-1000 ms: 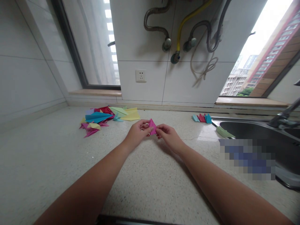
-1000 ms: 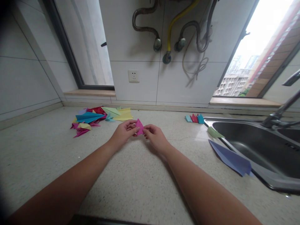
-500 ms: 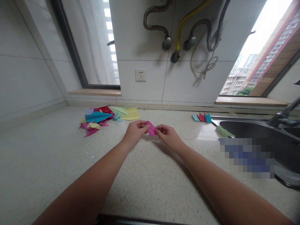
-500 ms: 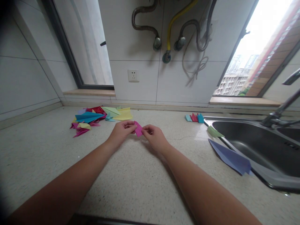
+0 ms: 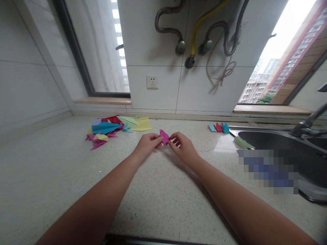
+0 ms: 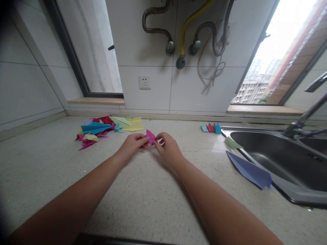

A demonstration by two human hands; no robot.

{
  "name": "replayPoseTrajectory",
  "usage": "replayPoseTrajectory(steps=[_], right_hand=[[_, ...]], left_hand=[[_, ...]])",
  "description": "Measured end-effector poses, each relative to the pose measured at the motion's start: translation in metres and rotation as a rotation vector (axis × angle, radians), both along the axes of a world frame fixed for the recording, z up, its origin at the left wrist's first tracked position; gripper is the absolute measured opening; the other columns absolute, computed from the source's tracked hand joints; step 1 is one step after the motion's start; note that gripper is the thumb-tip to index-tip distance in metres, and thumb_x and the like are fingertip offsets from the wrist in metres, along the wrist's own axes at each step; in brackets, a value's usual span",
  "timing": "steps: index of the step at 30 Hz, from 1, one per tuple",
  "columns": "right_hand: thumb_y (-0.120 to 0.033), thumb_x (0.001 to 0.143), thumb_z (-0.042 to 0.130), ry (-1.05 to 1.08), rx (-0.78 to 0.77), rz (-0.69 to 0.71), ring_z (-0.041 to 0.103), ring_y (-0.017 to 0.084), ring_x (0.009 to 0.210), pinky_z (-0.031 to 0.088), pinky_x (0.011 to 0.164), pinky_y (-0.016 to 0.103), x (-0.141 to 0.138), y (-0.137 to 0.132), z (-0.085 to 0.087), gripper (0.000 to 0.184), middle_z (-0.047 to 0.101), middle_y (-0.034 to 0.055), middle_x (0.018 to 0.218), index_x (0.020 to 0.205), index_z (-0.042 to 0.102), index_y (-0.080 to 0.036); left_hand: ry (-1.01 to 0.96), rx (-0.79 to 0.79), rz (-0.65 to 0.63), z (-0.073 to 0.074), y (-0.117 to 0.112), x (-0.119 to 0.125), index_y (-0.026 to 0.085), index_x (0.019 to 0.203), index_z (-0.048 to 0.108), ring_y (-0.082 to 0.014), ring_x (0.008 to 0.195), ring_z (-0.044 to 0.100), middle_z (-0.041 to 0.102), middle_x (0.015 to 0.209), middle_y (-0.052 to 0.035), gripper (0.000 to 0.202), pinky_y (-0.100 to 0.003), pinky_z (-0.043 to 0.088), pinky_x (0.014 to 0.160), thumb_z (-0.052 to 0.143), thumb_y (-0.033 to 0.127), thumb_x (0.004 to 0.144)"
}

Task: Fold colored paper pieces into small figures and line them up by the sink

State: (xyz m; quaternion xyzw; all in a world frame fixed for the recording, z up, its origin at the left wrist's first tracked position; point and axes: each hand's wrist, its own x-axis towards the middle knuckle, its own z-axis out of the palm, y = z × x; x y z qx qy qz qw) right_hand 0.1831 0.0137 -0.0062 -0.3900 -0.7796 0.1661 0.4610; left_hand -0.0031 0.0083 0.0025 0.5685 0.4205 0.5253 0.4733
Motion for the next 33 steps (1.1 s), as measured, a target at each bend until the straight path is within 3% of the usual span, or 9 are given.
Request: replayPoseTrajectory(steps=[6,12,18,23,28,33], right_hand=[[-0.033,0.079,0.07,-0.068,0.083,-0.034,0.06,0.017,0.077,0.05,0.065,0.03,-0.004,-0.005,0.0,0.022,0.065,0.0051,0.091,0.094,0.058,-0.02],[-0.034,0.078,0.071,0.106,-0.049,-0.03,0.061,0.017,0.074,0.05,0.068,0.032,-0.005,-0.004,0.002,0.023,0.067,0.0046,0.087,0.091,0.06,-0.02],[-0.04,0.075,0.075,0.54,-0.289,0.188,0.062,0.015,0.077,0.051,0.071,0.031,-0.005,0.003,0.003,0.031,0.068,0.005,0.095,0.095,0.06,-0.02],[-0.035,0.076,0.076,0.719,-0.438,0.361,0.06,0.013,0.073,0.05,0.068,0.028,-0.006,-0.005,0.009,0.026,0.066,0.0021,0.092,0.093,0.062,-0.022],[-0.034,0.078,0.075,0.674,-0.442,0.409,0.06,0.012,0.072,0.049,0.067,0.028,-0.007,-0.007,0.01,0.023,0.065,0.0016,0.089,0.094,0.062,-0.022],[-0.031,0.079,0.071,0.345,-0.167,0.176,0.06,0.014,0.072,0.049,0.066,0.03,0.0,0.001,0.005,0.024,0.066,0.0036,0.092,0.099,0.061,-0.022]], left_hand=[[-0.017,0.001,-0.057,0.001,-0.001,0.002,0.012,0.084,0.074,-0.0152,0.074,0.063,0.07,0.082,-0.0073,0.031,-0.03,0.053,0.072,0.076,0.042,0.074],[-0.048,0.005,-0.119,0.003,-0.005,0.003,0.014,0.091,0.073,-0.0162,0.078,0.063,0.07,0.088,-0.0078,0.033,-0.03,0.053,0.07,0.078,0.041,0.073],[-0.076,0.022,-0.106,0.005,-0.007,0.001,0.013,0.1,0.072,-0.0175,0.076,0.062,0.071,0.091,-0.0108,0.045,-0.028,0.052,0.06,0.071,0.052,0.078],[-0.097,0.0,-0.138,0.003,-0.006,0.001,0.01,0.096,0.073,-0.0168,0.071,0.061,0.069,0.082,-0.0105,0.055,-0.026,0.049,0.057,0.061,0.062,0.081],[-0.099,0.01,-0.121,0.003,-0.005,0.0,0.01,0.093,0.072,-0.0174,0.07,0.061,0.067,0.079,-0.0107,0.059,-0.026,0.048,0.054,0.056,0.065,0.083],[-0.085,0.077,-0.032,0.004,-0.004,-0.002,0.013,0.095,0.071,-0.0155,0.07,0.06,0.067,0.082,-0.0076,0.043,-0.024,0.047,0.054,0.063,0.054,0.083]])
